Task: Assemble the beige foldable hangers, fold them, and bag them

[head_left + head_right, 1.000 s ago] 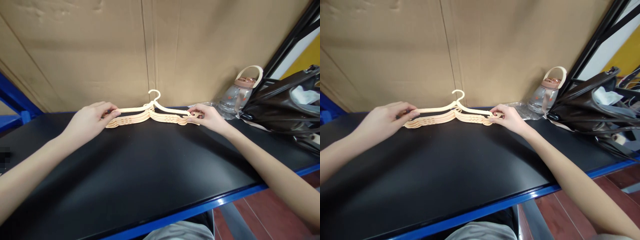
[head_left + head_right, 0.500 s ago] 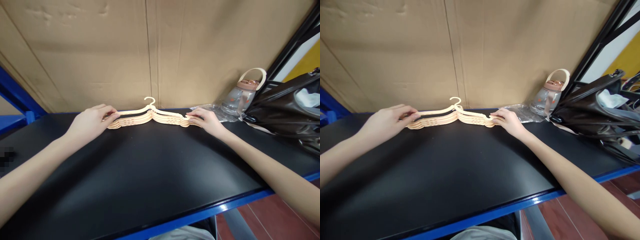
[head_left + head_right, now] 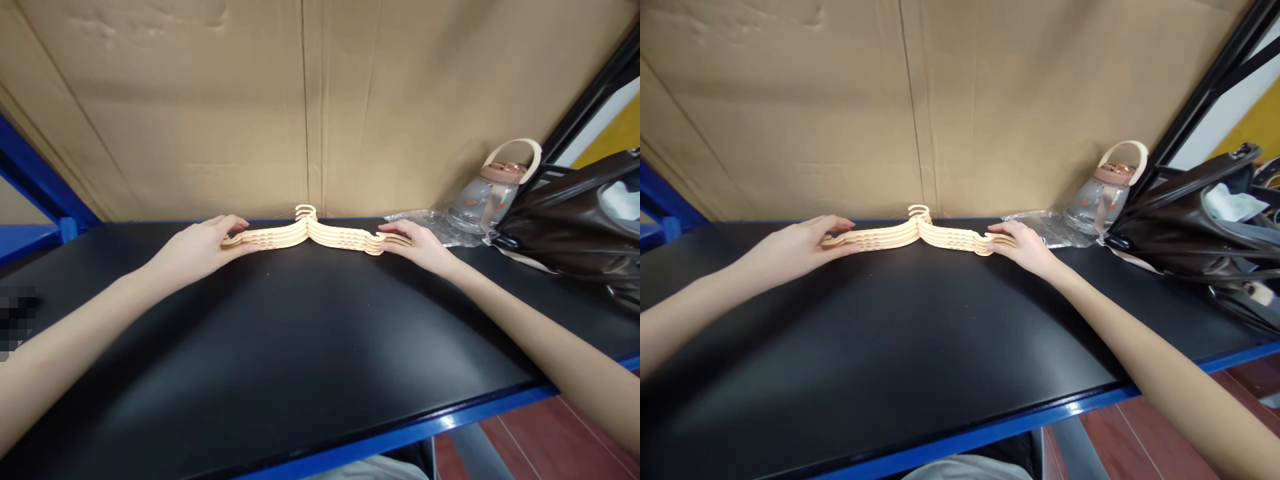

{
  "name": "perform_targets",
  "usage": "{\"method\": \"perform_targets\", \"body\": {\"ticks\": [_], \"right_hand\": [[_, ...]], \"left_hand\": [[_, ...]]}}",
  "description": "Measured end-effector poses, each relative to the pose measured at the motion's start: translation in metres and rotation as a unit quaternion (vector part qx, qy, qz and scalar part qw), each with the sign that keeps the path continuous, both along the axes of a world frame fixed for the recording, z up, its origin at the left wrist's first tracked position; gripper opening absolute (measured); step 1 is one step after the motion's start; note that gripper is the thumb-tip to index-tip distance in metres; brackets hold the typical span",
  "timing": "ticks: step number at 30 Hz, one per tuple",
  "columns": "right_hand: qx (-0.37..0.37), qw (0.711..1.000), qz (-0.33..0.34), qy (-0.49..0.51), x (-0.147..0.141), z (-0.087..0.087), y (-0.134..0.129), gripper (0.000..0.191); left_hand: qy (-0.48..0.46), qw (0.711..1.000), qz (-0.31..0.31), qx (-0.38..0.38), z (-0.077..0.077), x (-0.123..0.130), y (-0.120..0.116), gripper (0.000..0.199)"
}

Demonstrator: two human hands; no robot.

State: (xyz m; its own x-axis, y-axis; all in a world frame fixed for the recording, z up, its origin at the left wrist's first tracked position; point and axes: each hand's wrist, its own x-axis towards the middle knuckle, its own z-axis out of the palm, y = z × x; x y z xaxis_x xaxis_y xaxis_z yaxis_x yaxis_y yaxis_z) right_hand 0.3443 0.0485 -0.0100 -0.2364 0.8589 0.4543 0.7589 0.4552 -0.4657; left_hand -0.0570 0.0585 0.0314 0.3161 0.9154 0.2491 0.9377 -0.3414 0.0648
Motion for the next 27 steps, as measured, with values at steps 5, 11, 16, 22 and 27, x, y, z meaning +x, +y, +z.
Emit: {"method": "perform_targets", "body": {"ticks": [5,11,16,22,27], "right_hand": [[-0.032,0.999,0.003,-0.017,0.001,-0.002,-0.001,0.049],[-0.021,0.999,-0.015,-0.032,0.004,-0.005,0.003,0.030],[-0.042,0.997,-0.040,-0.052,0.004,-0.002,0.001,0.028],[-0.046,0.994,-0.052,-0.083,0.000,0.001,-0.002,0.042],[-0.040,0.994,-0.077,-0.069,-0.003,-0.002,-0.003,0.035]], "left_hand": [[0.056,0.997,0.032,-0.034,-0.002,-0.005,0.004,0.048],[0.079,0.995,0.055,-0.020,-0.002,-0.003,0.002,0.035],[0.095,0.993,0.067,-0.031,0.002,0.003,-0.004,0.037],[0.099,0.992,0.071,-0.016,0.001,0.003,-0.005,0.039],[0.055,0.997,0.053,-0.021,-0.003,0.002,-0.002,0.041]]}}
